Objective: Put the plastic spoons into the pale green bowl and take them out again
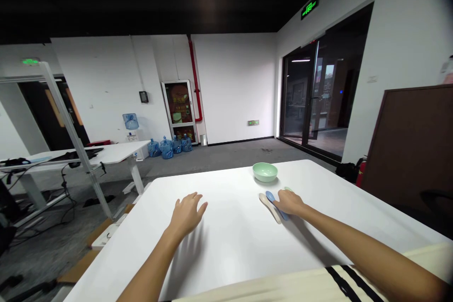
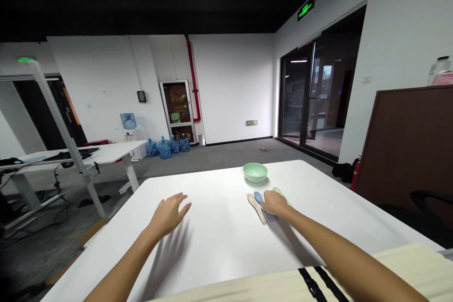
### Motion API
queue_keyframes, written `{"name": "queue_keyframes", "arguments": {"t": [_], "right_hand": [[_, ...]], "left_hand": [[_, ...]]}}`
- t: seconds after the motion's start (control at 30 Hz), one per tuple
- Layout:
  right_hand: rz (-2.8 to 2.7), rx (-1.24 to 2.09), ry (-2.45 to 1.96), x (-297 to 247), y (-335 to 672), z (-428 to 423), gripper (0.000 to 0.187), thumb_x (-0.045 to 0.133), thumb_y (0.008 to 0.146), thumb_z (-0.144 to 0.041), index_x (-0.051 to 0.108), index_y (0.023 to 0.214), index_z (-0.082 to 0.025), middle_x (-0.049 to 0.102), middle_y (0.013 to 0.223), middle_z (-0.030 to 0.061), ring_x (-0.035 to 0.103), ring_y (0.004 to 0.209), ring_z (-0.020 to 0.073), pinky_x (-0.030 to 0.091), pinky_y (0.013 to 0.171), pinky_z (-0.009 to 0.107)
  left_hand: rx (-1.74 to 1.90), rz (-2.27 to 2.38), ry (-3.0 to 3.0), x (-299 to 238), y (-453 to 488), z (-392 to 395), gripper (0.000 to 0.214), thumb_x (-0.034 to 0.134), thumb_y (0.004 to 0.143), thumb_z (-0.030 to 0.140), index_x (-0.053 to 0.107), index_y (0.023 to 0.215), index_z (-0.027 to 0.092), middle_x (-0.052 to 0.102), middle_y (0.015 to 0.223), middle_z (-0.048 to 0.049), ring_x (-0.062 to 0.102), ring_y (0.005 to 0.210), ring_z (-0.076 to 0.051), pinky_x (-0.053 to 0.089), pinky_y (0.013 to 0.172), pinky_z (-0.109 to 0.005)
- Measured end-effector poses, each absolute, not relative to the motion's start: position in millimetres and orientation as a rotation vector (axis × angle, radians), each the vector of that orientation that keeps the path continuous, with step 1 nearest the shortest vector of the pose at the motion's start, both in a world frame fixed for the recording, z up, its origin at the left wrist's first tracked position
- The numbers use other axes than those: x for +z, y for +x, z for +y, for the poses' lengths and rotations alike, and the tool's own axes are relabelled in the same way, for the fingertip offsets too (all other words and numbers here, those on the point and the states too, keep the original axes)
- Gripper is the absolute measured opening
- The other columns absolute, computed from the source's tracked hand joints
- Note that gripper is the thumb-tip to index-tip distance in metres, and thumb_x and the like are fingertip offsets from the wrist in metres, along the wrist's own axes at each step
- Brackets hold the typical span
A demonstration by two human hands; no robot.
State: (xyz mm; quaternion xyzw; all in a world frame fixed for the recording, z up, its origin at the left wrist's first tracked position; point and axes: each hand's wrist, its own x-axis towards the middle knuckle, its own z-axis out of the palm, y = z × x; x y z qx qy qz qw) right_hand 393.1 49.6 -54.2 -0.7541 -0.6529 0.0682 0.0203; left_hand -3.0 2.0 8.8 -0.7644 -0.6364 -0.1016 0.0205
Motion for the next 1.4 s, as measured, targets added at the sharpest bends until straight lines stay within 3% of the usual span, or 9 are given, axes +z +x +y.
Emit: {"name": "queue_keyframes", "arguments": {"t": [0.33, 0.6, 0.8, 1.17, 1.4], "right_hand": [[-2.029, 0.311, -2.305, -61.8, 397.4, 54.3, 0.023, 0.056, 0.094, -0.023, 0.07, 0.105, -0.009, 0.075, 0.111, 0.0199, 0.071, 0.096, 0.027, 0.033, 0.063, 0.031], [-2.043, 0.328, -2.169, -32.0, 369.1, 60.3, 0.026, 0.063, 0.091, -0.032, 0.068, 0.072, -0.016, 0.074, 0.083, 0.0106, 0.067, 0.077, 0.0207, 0.034, 0.063, 0.027], [-2.117, 0.423, -2.044, -17.0, 325.3, 69.8, 0.025, 0.065, 0.084, -0.024, 0.068, 0.062, -0.014, 0.07, 0.068, 0.0071, 0.065, 0.069, 0.0168, 0.037, 0.061, 0.024], [-2.184, 0.532, -2.046, -30.4, 263.7, 65.6, 0.011, 0.065, 0.075, -0.018, 0.072, 0.068, -0.014, 0.078, 0.081, 0.011, 0.074, 0.077, 0.0214, 0.045, 0.063, 0.026], [-2.233, 0.571, -2.039, -38.2, 248.4, 55.7, 0.008, 0.067, 0.078, -0.016, 0.074, 0.079, -0.014, 0.078, 0.088, 0.014, 0.076, 0.082, 0.0254, 0.047, 0.066, 0.029]], "left_hand": [[-0.308, -1.984, -2.365, 8.0, -3.6, 2.2, 0.051, 0.037, 0.106, 0.046, 0.061, 0.145, 0.023, 0.055, 0.16, -0.0136, 0.052, 0.147, -0.032, 0.035, 0.122, -0.059], [-0.341, -1.978, -2.394, 10.3, -3.1, -1.4, 0.051, 0.037, 0.106, 0.046, 0.061, 0.145, 0.023, 0.056, 0.16, -0.0138, 0.05, 0.149, -0.032, 0.033, 0.124, -0.061], [-0.338, -1.974, -2.392, 10.8, -3.5, -2.3, 0.052, 0.037, 0.106, 0.046, 0.062, 0.145, 0.022, 0.056, 0.159, -0.0143, 0.051, 0.148, -0.032, 0.034, 0.123, -0.061], [-0.333, -1.985, -2.388, 13.5, -2.5, -2.4, 0.051, 0.038, 0.106, 0.046, 0.062, 0.144, 0.024, 0.056, 0.16, -0.0137, 0.051, 0.148, -0.031, 0.034, 0.123, -0.06], [-0.333, -1.979, -2.391, 13.2, -2.4, -1.6, 0.052, 0.037, 0.106, 0.046, 0.062, 0.145, 0.021, 0.056, 0.159, -0.0152, 0.051, 0.148, -0.032, 0.035, 0.123, -0.061]]}}
